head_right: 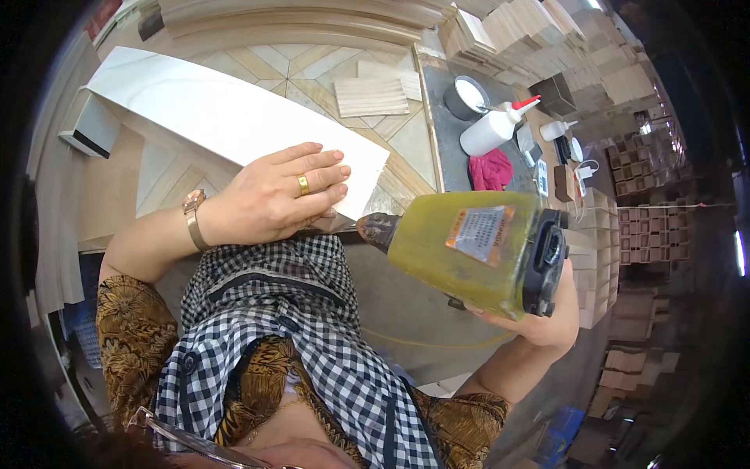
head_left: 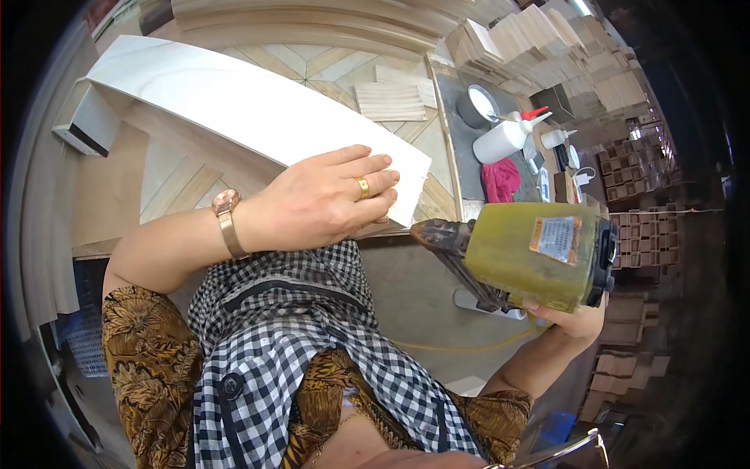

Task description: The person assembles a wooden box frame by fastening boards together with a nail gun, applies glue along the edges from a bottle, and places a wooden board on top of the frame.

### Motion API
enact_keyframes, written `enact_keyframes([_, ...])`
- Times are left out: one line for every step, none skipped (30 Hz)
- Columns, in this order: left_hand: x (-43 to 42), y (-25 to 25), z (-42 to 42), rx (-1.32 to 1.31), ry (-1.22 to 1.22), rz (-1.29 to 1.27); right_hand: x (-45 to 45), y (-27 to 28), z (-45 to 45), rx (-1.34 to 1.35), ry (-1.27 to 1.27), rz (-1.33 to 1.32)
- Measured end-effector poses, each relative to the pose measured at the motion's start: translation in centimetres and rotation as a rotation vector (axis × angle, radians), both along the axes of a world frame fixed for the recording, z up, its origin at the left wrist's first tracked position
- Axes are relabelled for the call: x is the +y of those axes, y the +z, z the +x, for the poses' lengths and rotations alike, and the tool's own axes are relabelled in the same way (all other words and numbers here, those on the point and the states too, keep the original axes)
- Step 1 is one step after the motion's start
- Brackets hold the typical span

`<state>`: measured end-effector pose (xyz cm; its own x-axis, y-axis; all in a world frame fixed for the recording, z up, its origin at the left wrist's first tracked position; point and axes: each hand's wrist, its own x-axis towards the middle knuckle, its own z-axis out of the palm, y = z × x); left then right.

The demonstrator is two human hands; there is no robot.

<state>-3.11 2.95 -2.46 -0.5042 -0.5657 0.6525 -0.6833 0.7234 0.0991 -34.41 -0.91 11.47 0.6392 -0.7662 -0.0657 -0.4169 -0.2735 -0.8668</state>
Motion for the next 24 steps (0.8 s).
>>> enact_keyframes([0.0,0.0,0.0,0.000,0.002,-0.006,-0.2,0.2,0.0,0.036,0.043,0.013])
enact_keyframes([-0.1,-0.1,0.0,0.005,0.002,-0.010,-0.2,0.4,0.2,0.060,0.044,0.006])
enact_keyframes([-0.1,-0.1,0.0,0.009,0.001,-0.014,-0.3,0.6,0.4,0.085,0.045,-0.002])
enact_keyframes([-0.1,-0.1,0.0,0.012,0.001,-0.017,-0.2,0.5,0.9,0.098,0.003,-0.027])
enact_keyframes([-0.1,-0.1,0.1,0.009,0.003,-0.018,-0.1,0.5,1.2,0.110,-0.040,-0.052])
enact_keyframes([-0.1,-0.1,0.1,0.006,0.005,-0.018,-0.1,0.4,1.2,0.092,-0.052,-0.076])
enact_keyframes([-0.1,-0.2,0.1,0.003,0.006,-0.018,0.0,0.2,1.2,0.075,-0.065,-0.098])
enact_keyframes([-0.1,-0.2,0.0,0.002,0.010,-0.017,0.0,0.0,1.1,0.058,-0.079,-0.119])
enact_keyframes([-0.1,-0.3,0.0,0.000,0.013,-0.018,-0.1,0.1,1.3,0.075,-0.051,-0.116])
enact_keyframes([-0.1,-0.3,0.0,-0.002,0.017,-0.018,-0.2,0.4,1.7,0.091,-0.024,-0.114])
enact_keyframes([-0.1,-0.3,0.0,-0.009,0.018,-0.018,-0.3,0.5,1.9,0.106,0.004,-0.110])
enact_keyframes([-0.1,-0.3,0.1,-0.017,0.020,-0.019,-0.3,0.6,2.1,0.104,0.009,-0.123])
enact_keyframes([-0.1,-0.3,0.1,-0.025,0.022,-0.019,-0.3,0.6,2.2,0.102,0.014,-0.135])
enact_keyframes([-0.1,-0.3,0.1,-0.024,0.021,-0.016,-0.3,0.6,2.3,0.100,0.019,-0.149])
enact_keyframes([-0.1,-0.2,0.1,-0.022,0.020,-0.013,-0.4,0.6,2.4,0.116,0.033,-0.153])
enact_keyframes([-0.1,-0.2,0.1,-0.019,0.019,-0.010,-0.5,0.7,2.5,0.132,0.048,-0.158])
enact_keyframes([-0.1,-0.2,0.1,-0.027,0.022,-0.013,-0.5,0.7,2.5,0.148,0.063,-0.163])
enact_keyframes([-0.1,-0.2,0.1,-0.034,0.025,-0.016,-0.5,0.7,2.6,0.136,0.047,-0.148])
enact_keyframes([-0.1,-0.3,0.1,-0.040,0.028,-0.020,-0.4,0.6,2.7,0.125,0.032,-0.134])
enact_keyframes([-0.1,-0.3,0.1,-0.038,0.029,-0.019,-0.4,0.6,2.8,0.114,0.016,-0.119])
enact_keyframes([-0.1,-0.3,0.1,-0.036,0.029,-0.018,-0.4,0.5,2.8,0.112,0.022,-0.114])
enact_keyframes([-0.1,-0.3,0.1,-0.033,0.030,-0.016,-0.4,0.5,2.8,0.110,0.029,-0.109])
enact_keyframes([-0.1,-0.4,0.1,-0.032,0.031,-0.018,-0.5,0.5,2.8,0.110,0.035,-0.103])
enact_keyframes([-0.1,-0.4,0.1,-0.031,0.033,-0.019,-0.5,0.6,2.8,0.126,0.041,-0.125])
